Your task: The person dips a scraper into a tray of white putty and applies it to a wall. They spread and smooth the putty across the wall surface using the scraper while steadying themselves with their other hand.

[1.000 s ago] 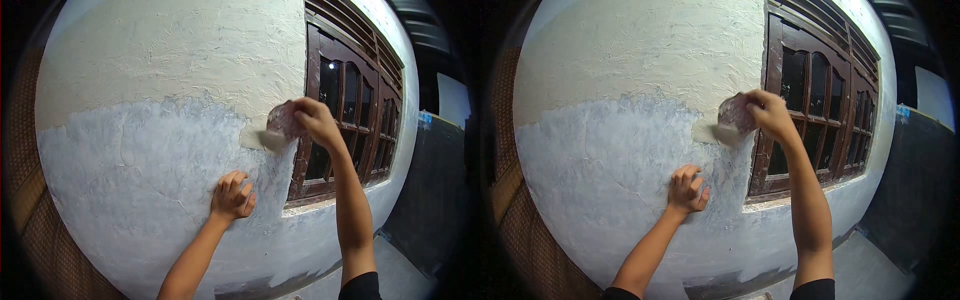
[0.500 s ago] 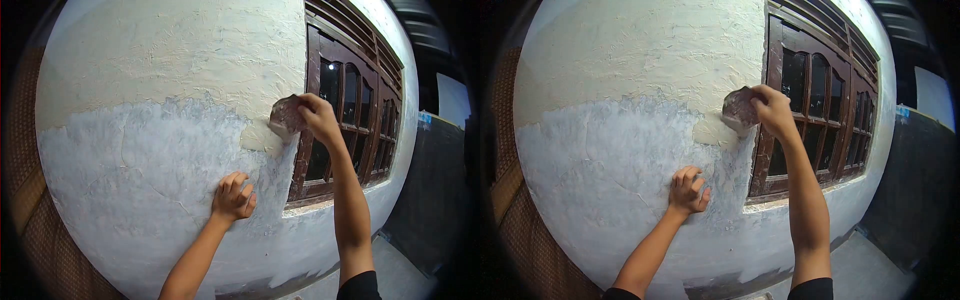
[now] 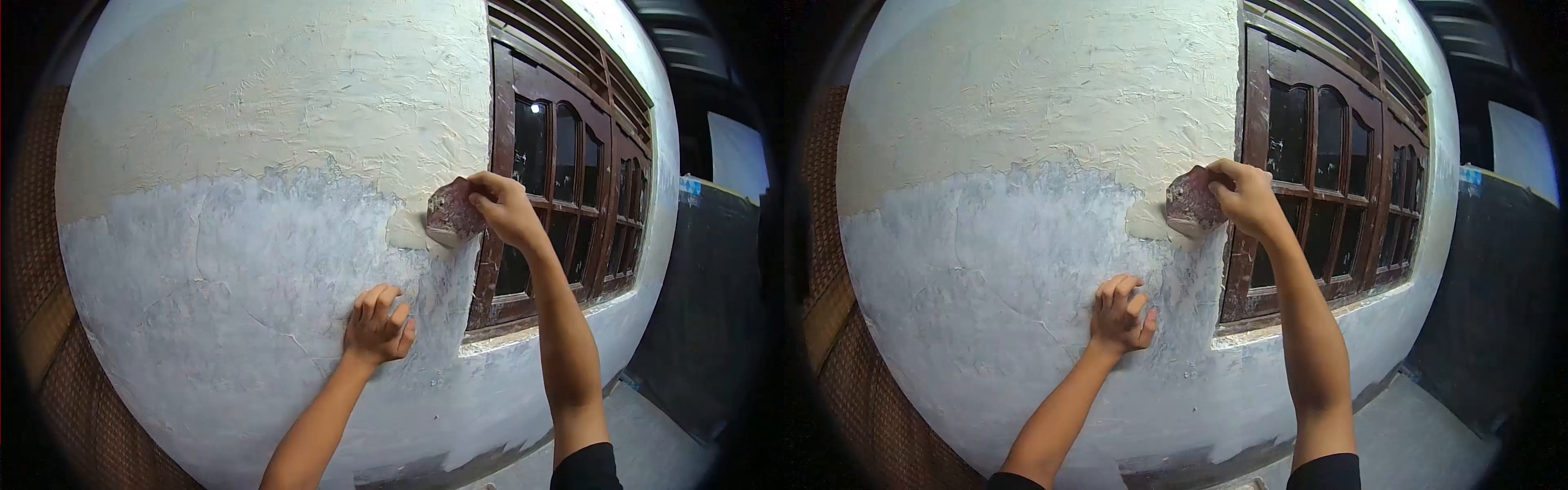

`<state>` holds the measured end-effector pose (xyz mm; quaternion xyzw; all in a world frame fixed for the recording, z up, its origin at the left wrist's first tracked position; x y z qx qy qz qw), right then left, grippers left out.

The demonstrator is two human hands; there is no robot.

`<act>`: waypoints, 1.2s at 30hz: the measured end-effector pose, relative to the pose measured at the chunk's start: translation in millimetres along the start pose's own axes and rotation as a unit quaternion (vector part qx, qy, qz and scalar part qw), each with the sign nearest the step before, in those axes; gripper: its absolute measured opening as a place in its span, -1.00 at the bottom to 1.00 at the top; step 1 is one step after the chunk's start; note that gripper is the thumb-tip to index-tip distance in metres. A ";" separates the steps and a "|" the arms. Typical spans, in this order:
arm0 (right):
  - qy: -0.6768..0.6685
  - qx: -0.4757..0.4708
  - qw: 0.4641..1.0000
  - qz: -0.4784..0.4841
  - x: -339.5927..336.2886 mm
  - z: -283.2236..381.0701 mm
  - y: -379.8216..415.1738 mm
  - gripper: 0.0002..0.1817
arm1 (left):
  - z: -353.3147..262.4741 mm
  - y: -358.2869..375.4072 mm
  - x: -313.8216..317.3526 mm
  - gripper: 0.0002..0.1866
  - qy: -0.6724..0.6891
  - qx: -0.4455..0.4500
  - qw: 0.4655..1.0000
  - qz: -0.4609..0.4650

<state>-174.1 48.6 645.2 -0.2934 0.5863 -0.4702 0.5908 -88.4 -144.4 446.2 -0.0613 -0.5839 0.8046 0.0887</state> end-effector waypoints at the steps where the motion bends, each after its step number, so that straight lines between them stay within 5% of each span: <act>1: 0.000 0.001 1.000 -0.001 -2.4 1.8 0.4 -0.71 | 0.2 -0.5 -0.4 -0.63 -0.004 0.004 1.000 -0.001; 3: -0.055 0.054 0.994 -0.083 -11.4 -0.8 -3.1 -0.72 | 0.3 1.5 1.0 -0.63 -0.005 0.003 1.000 0.000; 7: -0.153 0.041 0.987 -0.037 -4.4 -13.4 -4.5 -0.72 | 0.2 0.1 0.2 -0.63 -0.006 0.001 1.000 0.000; 9: -0.058 0.048 0.997 -0.012 -5.2 -10.3 -1.7 -0.72 | -0.6 0.3 0.2 -0.62 -0.005 0.000 1.000 0.002; 11: -0.048 0.064 0.992 -0.101 -15.0 -16.5 -3.0 -0.73 | 0.4 0.7 -0.4 -0.62 -0.009 0.001 1.000 0.002; 16: -0.091 0.057 0.993 -0.045 -4.9 -20.6 -0.8 -0.72 | -0.4 0.2 -0.1 -0.61 0.001 -0.003 1.000 0.006; 19: -0.100 0.104 0.984 -0.103 -16.8 -27.9 -2.5 -0.73 | 0.4 0.5 0.9 -0.61 -0.003 0.002 1.000 0.003; 20: -0.204 0.079 0.970 -0.102 -20.6 -27.7 -3.0 -0.73 | 2.9 -0.1 0.5 -0.61 -0.005 0.002 1.000 0.001; 24: -0.084 0.070 0.992 -0.069 -2.3 -24.1 2.3 -0.75 | -0.7 0.2 0.8 -0.60 -0.002 -0.001 1.000 0.011; 36: -0.199 0.099 0.969 -0.111 -13.1 -34.2 9.1 -0.72 | 1.9 1.6 1.0 -0.61 -0.008 0.005 1.000 0.006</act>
Point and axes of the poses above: each hand's wrist, its own y-axis away from the middle knuckle, its own x-axis out of the palm, z = x × y, the point moved 3 cm from there along -y, towards the middle knuckle, and after that the axes turned 5 degrees about -y, right-handed, at the moved point
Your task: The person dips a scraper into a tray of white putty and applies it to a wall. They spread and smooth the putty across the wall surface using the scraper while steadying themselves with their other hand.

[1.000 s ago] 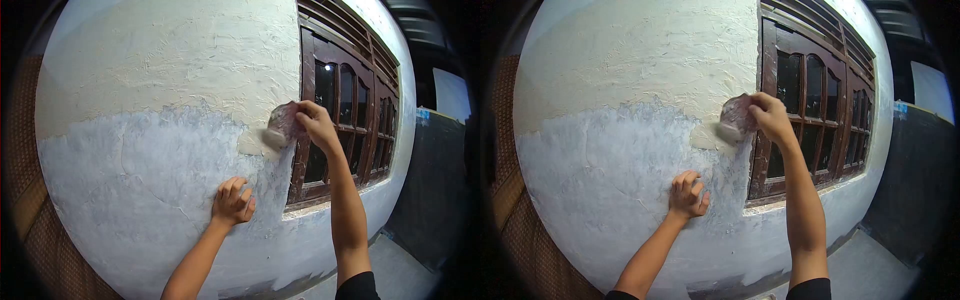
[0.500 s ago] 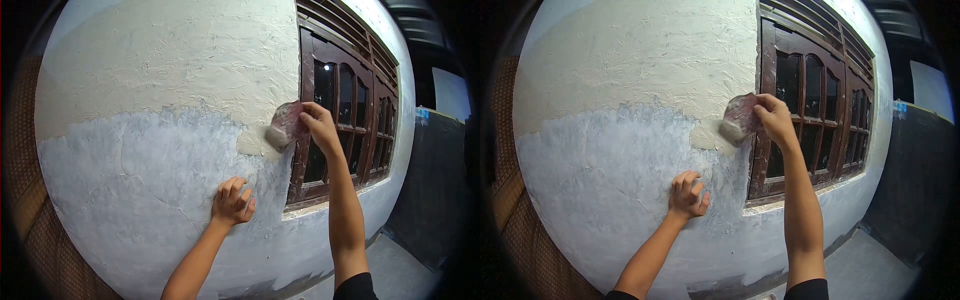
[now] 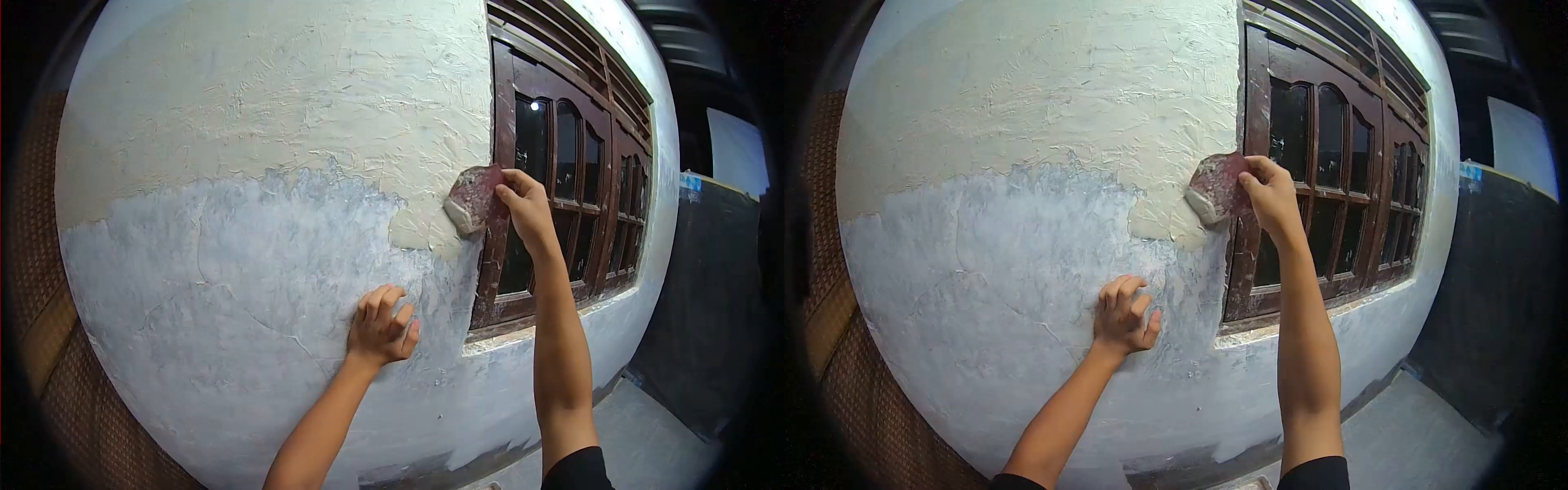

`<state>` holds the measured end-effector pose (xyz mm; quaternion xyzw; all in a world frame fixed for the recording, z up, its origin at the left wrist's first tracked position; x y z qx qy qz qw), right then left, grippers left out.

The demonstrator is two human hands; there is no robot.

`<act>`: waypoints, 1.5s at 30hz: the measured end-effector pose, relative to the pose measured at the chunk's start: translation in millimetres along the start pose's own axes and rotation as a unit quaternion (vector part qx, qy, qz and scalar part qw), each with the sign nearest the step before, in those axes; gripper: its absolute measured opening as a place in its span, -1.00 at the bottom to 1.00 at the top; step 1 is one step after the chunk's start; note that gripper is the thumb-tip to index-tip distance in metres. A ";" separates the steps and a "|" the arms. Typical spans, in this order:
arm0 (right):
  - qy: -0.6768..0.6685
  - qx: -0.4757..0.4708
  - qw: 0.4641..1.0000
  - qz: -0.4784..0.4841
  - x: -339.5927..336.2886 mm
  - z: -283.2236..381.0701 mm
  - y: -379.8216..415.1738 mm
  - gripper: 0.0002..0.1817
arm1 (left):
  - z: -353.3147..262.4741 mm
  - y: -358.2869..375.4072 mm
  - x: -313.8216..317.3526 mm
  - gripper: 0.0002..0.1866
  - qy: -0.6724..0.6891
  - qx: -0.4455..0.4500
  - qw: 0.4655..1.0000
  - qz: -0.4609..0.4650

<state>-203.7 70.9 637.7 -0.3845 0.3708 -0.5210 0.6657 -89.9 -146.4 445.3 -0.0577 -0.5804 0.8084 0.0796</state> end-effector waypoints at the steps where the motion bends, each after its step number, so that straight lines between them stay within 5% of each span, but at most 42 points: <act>1: 0.001 0.000 1.000 0.001 4.1 1.0 3.1 -0.72 | -0.8 0.6 0.6 -0.61 0.001 0.000 1.000 -0.002; 5: 0.068 0.012 0.998 0.009 7.7 -2.7 9.1 -0.76 | -2.2 0.2 -1.1 -0.61 0.009 -0.005 1.000 0.004; 9: -0.078 -0.002 0.997 -0.023 -1.5 1.6 11.0 -0.78 | -0.1 -0.3 -1.0 -0.61 0.006 -0.004 1.000 0.001; 13: 0.024 0.013 1.000 -0.011 4.7 -2.8 17.4 -0.77 | -0.7 -0.3 -0.1 -0.61 0.015 -0.001 1.000 -0.001; 15: -0.042 0.046 0.996 -0.057 -5.1 -2.3 16.5 -0.77 | -1.5 0.0 -0.3 -0.61 0.012 0.000 1.000 -0.002; 19: -0.104 0.042 0.994 0.002 13.9 3.9 25.9 -0.78 | -1.1 -1.6 -1.1 -0.62 0.011 -0.002 1.000 -0.005; 21: 0.021 0.029 0.999 -0.019 11.8 -7.6 22.2 -0.79 | -1.6 -2.0 -0.7 -0.62 0.014 -0.003 1.000 -0.002; 23: -0.006 0.010 0.997 -0.081 1.0 -15.5 20.4 -0.80 | -1.0 -0.5 -1.2 -0.61 0.013 -0.004 1.000 -0.001; 28: -0.150 0.043 0.985 -0.068 2.0 0.3 41.8 -0.84 | -0.2 0.0 0.9 -0.61 0.014 -0.001 1.000 -0.008; 31: -0.059 0.063 0.993 -0.087 17.4 -3.8 41.0 -0.80 | -1.0 -0.6 -0.3 -0.62 0.008 -0.001 1.000 -0.006; 35: -0.098 0.087 0.981 -0.143 -0.6 -12.8 52.4 -0.79 | 0.5 -0.9 -0.1 -0.61 0.007 -0.003 1.000 0.000; 39: -0.180 0.070 0.976 -0.101 20.8 -15.3 58.5 -0.78 | -0.1 -0.8 0.4 -0.61 0.017 -0.004 1.000 -0.006; 41: -0.109 0.099 0.983 -0.109 20.8 -18.7 61.4 -0.78 | -2.3 0.2 0.9 -0.61 0.019 -0.005 1.000 -0.003; 45: -0.129 0.115 0.963 -0.207 -3.0 -26.1 79.6 -0.80 | -0.7 1.0 -0.1 -0.62 0.015 -0.005 1.000 -0.003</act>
Point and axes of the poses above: each hand's wrist, its own y-axis away from the middle knuckle, its own x-axis out of the palm, z = x × y, the point moved 3 cm from there along -y, towards the middle knuckle, and after that the axes turned 5 degrees about -y, right-handed, at the moved point
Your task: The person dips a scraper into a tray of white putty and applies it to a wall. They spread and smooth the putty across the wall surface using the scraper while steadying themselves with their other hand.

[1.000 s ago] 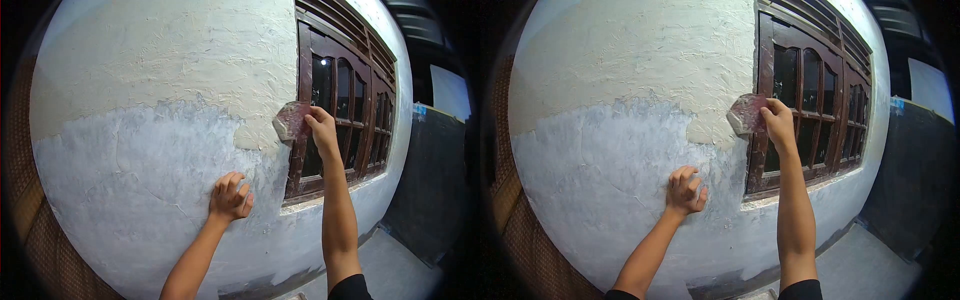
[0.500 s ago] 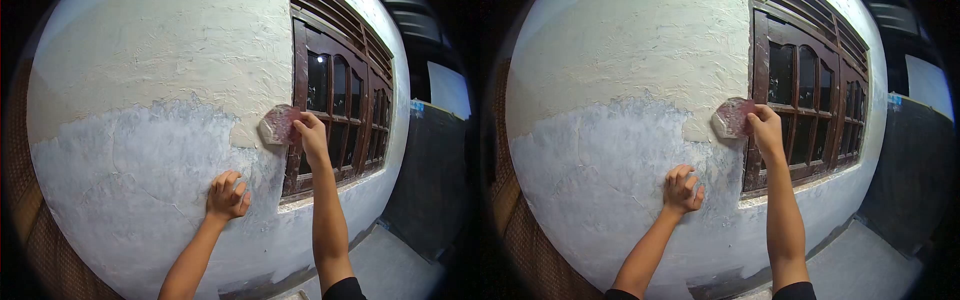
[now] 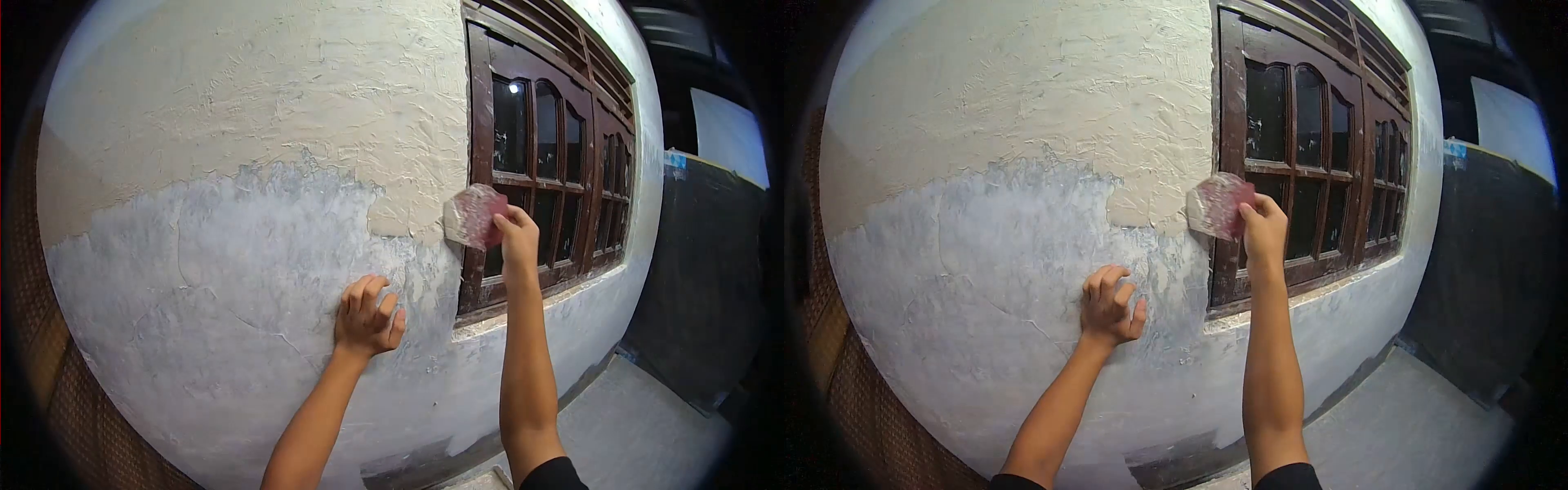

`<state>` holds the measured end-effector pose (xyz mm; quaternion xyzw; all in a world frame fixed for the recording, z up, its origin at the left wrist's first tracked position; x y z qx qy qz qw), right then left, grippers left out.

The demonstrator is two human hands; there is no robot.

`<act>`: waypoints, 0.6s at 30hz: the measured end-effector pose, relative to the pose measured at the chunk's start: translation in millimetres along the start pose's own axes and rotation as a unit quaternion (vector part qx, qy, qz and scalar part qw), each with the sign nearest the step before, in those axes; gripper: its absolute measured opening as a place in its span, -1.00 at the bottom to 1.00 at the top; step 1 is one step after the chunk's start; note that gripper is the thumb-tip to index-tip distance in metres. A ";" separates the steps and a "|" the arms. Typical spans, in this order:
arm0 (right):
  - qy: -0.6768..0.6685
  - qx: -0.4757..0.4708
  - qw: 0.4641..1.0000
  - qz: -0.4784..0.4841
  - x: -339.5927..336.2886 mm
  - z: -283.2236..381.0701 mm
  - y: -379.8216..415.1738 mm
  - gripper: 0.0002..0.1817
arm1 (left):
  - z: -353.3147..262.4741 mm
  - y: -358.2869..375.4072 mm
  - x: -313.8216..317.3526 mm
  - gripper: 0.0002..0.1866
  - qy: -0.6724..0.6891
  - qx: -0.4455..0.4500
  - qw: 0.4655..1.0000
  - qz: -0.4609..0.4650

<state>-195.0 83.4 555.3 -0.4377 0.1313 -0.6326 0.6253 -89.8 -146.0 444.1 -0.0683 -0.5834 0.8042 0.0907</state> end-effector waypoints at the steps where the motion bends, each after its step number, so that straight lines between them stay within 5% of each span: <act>1: -0.011 -0.002 1.000 0.007 -4.0 -3.2 1.7 -0.80 | -0.1 -0.9 0.6 -0.63 -0.001 0.001 1.000 0.003; 5: -0.043 -0.024 0.997 0.067 15.1 -9.3 16.6 -0.81 | -0.7 -1.3 1.3 -0.63 0.005 0.001 1.000 -0.002; 10: 0.010 0.017 0.999 -0.025 -10.1 -13.7 14.7 -0.78 | 0.4 -1.0 0.7 -0.64 0.002 0.008 1.000 -0.004; 16: -0.014 -0.028 0.997 0.074 18.4 -20.7 21.3 -0.79 | -0.2 -2.2 0.0 -0.63 -0.002 0.007 1.000 0.006; 18: 0.010 -0.018 0.999 0.027 11.4 -27.6 13.2 -0.81 | -0.5 -1.7 0.2 -0.62 -0.002 0.008 1.000 0.005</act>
Point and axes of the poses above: each hand's wrist, its own y-axis away from the middle knuckle, its own x-axis out of the palm, z = x × y, the point moved 3 cm from there along -y, towards the middle knuckle, and after that the axes turned 5 degrees about -y, right-handed, at the moved point
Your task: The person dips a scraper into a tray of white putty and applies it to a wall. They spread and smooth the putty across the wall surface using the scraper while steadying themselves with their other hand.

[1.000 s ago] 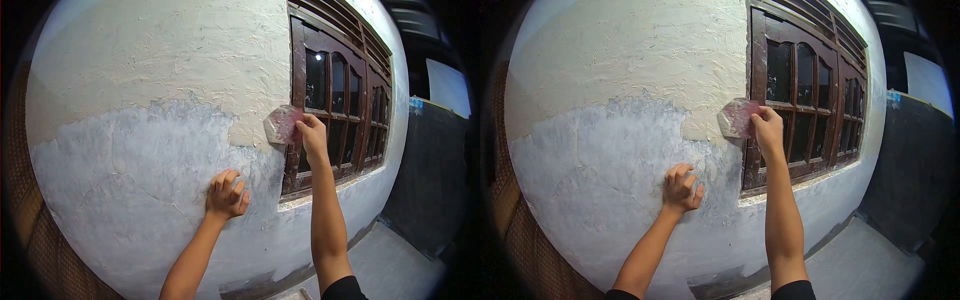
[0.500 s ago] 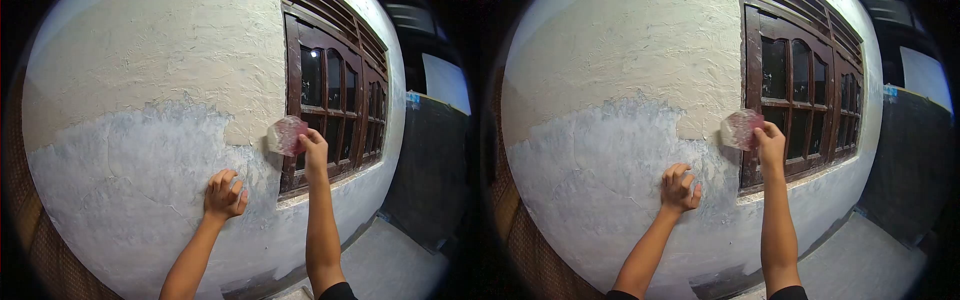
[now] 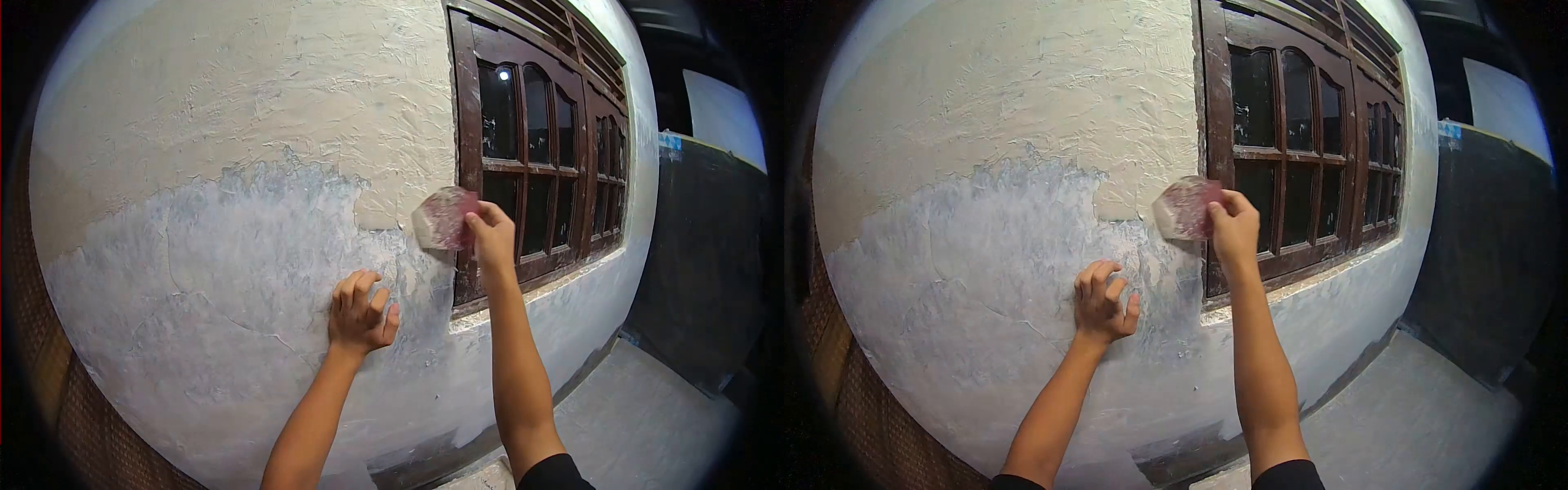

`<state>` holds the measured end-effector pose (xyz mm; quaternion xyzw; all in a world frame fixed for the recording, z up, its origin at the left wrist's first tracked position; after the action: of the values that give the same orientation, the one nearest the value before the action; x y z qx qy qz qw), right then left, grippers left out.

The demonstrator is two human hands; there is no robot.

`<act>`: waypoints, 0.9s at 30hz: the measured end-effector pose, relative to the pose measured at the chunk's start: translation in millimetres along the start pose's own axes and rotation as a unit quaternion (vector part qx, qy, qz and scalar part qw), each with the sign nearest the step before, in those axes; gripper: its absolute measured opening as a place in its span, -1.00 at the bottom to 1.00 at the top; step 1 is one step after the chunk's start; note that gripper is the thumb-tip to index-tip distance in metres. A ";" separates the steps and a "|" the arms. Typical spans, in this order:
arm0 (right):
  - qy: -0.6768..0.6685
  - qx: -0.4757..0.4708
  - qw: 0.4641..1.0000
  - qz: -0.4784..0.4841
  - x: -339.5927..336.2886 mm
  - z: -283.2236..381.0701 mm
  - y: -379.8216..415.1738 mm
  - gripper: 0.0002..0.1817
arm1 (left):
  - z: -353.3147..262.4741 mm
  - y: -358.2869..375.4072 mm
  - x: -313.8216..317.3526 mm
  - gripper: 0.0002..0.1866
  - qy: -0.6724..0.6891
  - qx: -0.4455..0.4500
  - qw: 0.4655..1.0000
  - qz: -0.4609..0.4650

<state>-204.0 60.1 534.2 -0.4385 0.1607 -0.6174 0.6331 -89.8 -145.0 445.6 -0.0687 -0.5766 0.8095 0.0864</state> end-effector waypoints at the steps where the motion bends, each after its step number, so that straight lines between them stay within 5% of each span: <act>1: -0.005 0.024 0.999 -0.032 -5.7 7.4 2.3 -0.82 | 0.5 0.0 -0.5 -0.62 -0.002 0.001 1.000 -0.004; 4: -0.034 0.009 0.997 -0.065 -18.5 12.3 6.8 -0.82 | -0.4 -1.2 -0.5 -0.62 -0.006 0.004 1.000 -0.007; 10: -0.007 -0.012 0.999 0.034 22.6 8.3 16.1 -0.82 | -0.1 -0.4 -0.3 -0.61 -0.008 0.001 1.000 0.001; 15: -0.020 0.024 0.997 -0.069 -14.7 11.6 5.4 -0.81 | 0.4 -0.2 -0.2 -0.62 -0.002 0.001 1.000 -0.002; 22: -0.030 0.022 0.999 0.020 9.5 11.7 -1.7 -0.80 | 0.7 0.3 0.3 -0.63 0.012 0.000 1.000 -0.007; 27: -0.063 0.007 0.996 -0.067 -27.5 11.3 -14.9 -0.80 | 0.5 -0.9 -0.6 -0.63 0.003 -0.002 1.000 -0.007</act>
<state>-210.2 91.7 542.5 -0.4821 0.0862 -0.6305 0.6022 -89.3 -145.3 446.7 -0.0673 -0.5782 0.8077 0.0938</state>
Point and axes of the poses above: each hand's wrist, its own y-axis away from the middle knuckle, its own x-axis out of the palm, z = x × y, the point moved 3 cm from there along -y, towards the middle knuckle, and after that the axes turned 5 degrees about -y, right-handed, at the moved point
